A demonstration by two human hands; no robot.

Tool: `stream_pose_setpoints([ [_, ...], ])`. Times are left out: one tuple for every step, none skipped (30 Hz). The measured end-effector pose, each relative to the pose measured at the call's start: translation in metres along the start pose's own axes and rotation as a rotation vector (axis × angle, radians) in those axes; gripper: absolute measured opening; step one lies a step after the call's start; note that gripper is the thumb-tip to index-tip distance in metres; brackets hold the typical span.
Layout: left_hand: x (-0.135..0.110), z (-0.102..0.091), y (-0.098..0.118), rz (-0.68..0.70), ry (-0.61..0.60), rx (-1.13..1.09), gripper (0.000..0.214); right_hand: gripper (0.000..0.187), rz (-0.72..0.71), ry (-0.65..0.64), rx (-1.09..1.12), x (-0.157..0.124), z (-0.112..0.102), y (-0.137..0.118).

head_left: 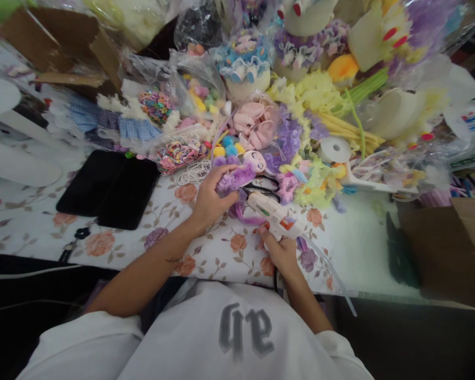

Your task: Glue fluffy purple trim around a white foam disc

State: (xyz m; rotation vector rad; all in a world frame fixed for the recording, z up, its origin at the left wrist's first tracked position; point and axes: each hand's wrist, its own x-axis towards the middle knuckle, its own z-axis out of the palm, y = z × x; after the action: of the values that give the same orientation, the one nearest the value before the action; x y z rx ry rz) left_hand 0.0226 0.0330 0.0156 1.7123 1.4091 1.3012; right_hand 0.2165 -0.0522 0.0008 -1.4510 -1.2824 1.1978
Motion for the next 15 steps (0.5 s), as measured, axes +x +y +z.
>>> stream_pose_setpoints([
  [0.0,0.0,-0.0001,0.002,0.002,0.001,0.05,0.023,0.001,0.003,0.002,0.0,0.0002,0.0002],
  [0.0,-0.0001,-0.0002,0.003,0.004,0.001,0.05,0.023,0.003,0.005,0.004,0.0001,0.0004,0.0004],
  [-0.0001,-0.0001,-0.0001,0.002,0.004,0.0,0.05,0.022,0.003,0.01,0.005,0.0001,0.0006,0.0003],
  [-0.0001,-0.0001,0.0,0.001,0.005,0.001,0.051,0.022,0.001,0.015,0.004,0.0002,0.0008,0.0],
  [-0.0001,-0.0001,0.0002,-0.001,0.004,0.001,0.051,0.022,0.0,0.019,0.003,0.0004,0.0011,-0.0004],
  [-0.0002,-0.0001,0.0005,-0.004,0.004,0.002,0.051,0.022,-0.001,0.023,0.003,0.0005,0.0013,-0.0009],
  [-0.0002,-0.0001,0.0008,-0.005,0.003,0.003,0.051,0.022,0.0,0.025,0.003,0.0007,0.0014,-0.0013],
  [-0.0002,-0.0001,0.001,-0.005,0.004,0.002,0.051,0.023,0.002,0.027,0.005,0.0008,0.0015,-0.0017],
  [-0.0002,0.0,0.0011,-0.003,0.006,0.001,0.051,0.023,0.004,0.026,0.005,0.0008,0.0015,-0.0019],
  [-0.0002,0.0,0.001,0.0,0.008,-0.002,0.051,0.023,0.005,0.025,0.001,0.0008,0.0015,-0.002],
  [-0.0001,0.0001,0.0009,0.003,0.01,-0.003,0.052,0.023,0.007,0.025,-0.005,0.0007,0.0014,-0.002],
  [-0.0001,0.0002,0.0007,0.005,0.012,-0.002,0.052,0.023,0.01,0.025,-0.012,0.0006,0.0012,-0.002],
  [0.0,0.0003,0.0005,0.006,0.014,-0.001,0.052,0.022,0.012,0.025,-0.02,0.0005,0.0011,-0.0019],
  [0.0001,0.0003,0.0003,0.007,0.014,0.0,0.051,0.022,0.01,0.027,-0.024,0.0004,0.001,-0.0019],
  [0.0001,0.0003,0.0001,0.007,0.013,-0.001,0.051,0.022,0.006,0.03,-0.026,0.0003,0.001,-0.002],
])
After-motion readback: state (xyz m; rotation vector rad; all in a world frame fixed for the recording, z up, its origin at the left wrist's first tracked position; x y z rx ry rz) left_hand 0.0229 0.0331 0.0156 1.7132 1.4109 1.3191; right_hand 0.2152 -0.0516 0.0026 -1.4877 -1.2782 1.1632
